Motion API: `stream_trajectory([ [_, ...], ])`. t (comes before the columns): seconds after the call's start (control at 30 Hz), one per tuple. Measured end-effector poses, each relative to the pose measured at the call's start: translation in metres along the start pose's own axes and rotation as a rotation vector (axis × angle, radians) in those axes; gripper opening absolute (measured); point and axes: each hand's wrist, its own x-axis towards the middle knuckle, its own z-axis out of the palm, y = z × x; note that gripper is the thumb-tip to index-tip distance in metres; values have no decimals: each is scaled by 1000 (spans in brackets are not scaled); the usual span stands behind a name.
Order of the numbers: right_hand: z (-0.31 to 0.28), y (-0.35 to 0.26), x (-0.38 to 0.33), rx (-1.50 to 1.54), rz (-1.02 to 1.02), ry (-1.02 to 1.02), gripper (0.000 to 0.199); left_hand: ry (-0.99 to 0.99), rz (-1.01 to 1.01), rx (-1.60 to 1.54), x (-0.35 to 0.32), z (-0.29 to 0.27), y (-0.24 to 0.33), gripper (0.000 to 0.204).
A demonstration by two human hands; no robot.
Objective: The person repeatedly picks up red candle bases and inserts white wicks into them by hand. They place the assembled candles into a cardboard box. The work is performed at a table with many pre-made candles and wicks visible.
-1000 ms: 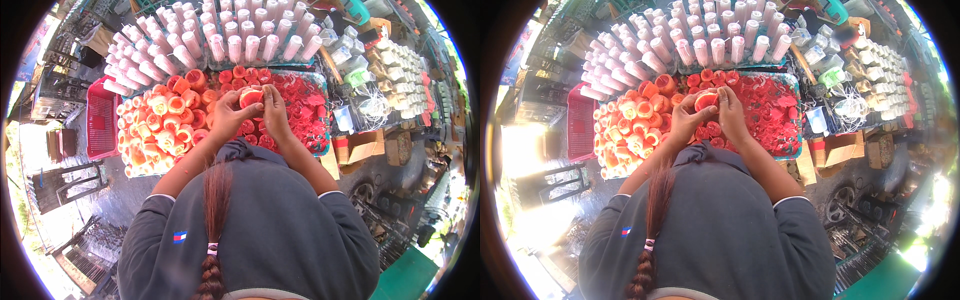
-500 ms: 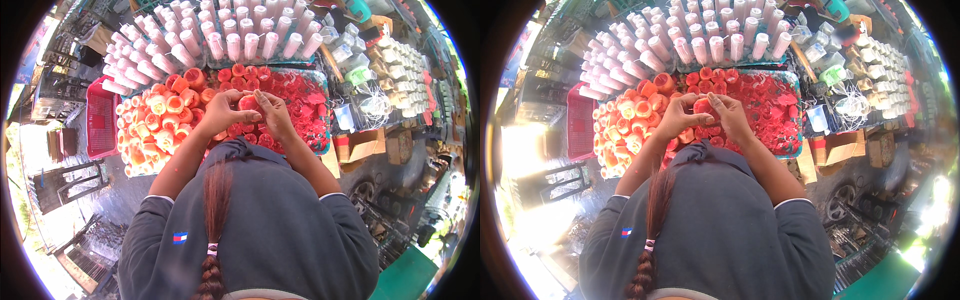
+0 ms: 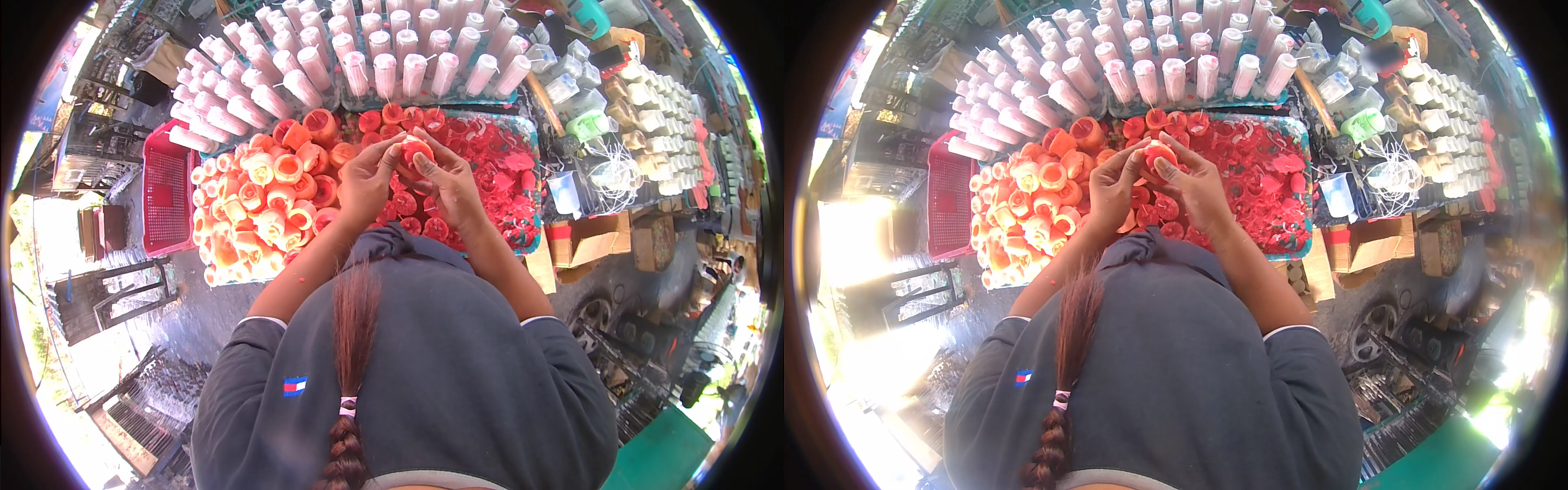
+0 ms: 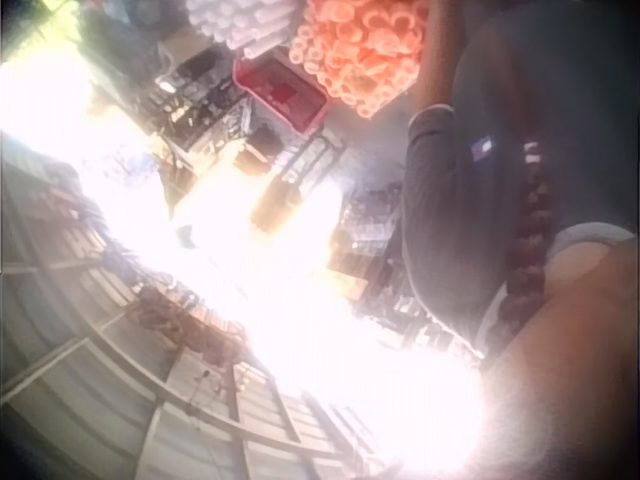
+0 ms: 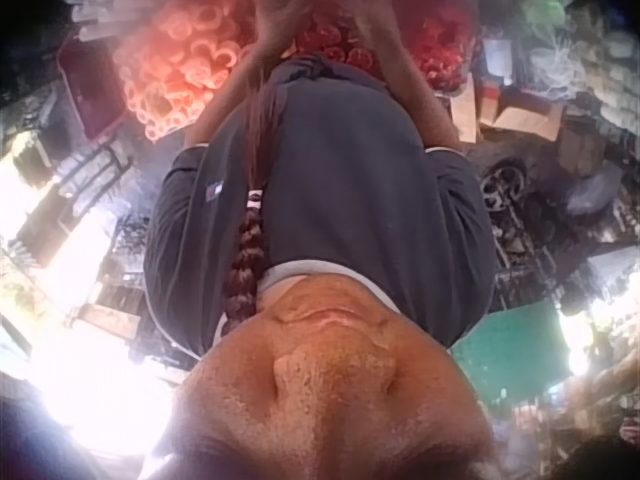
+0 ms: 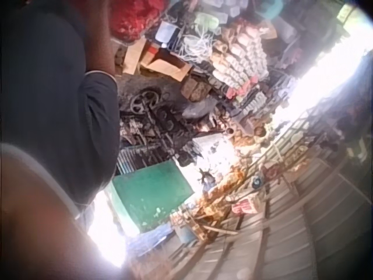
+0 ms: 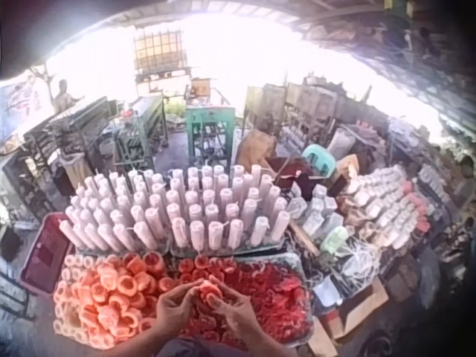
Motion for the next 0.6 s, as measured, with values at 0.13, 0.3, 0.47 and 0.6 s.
stream_trajectory([
  [0.13,1,24,2,-61,-260,-10,40,94,-20,-38,5,11,8,22],
  [0.3,-8,37,6,-201,-364,-45,37,212,-226,-340,17,10,-6,26],
  [0.47,-5,38,1,-51,-280,27,33,125,-182,-347,15,3,-12,23],
  [0.6,-9,22,0,100,-239,78,31,-21,-25,-90,7,9,2,23],
])
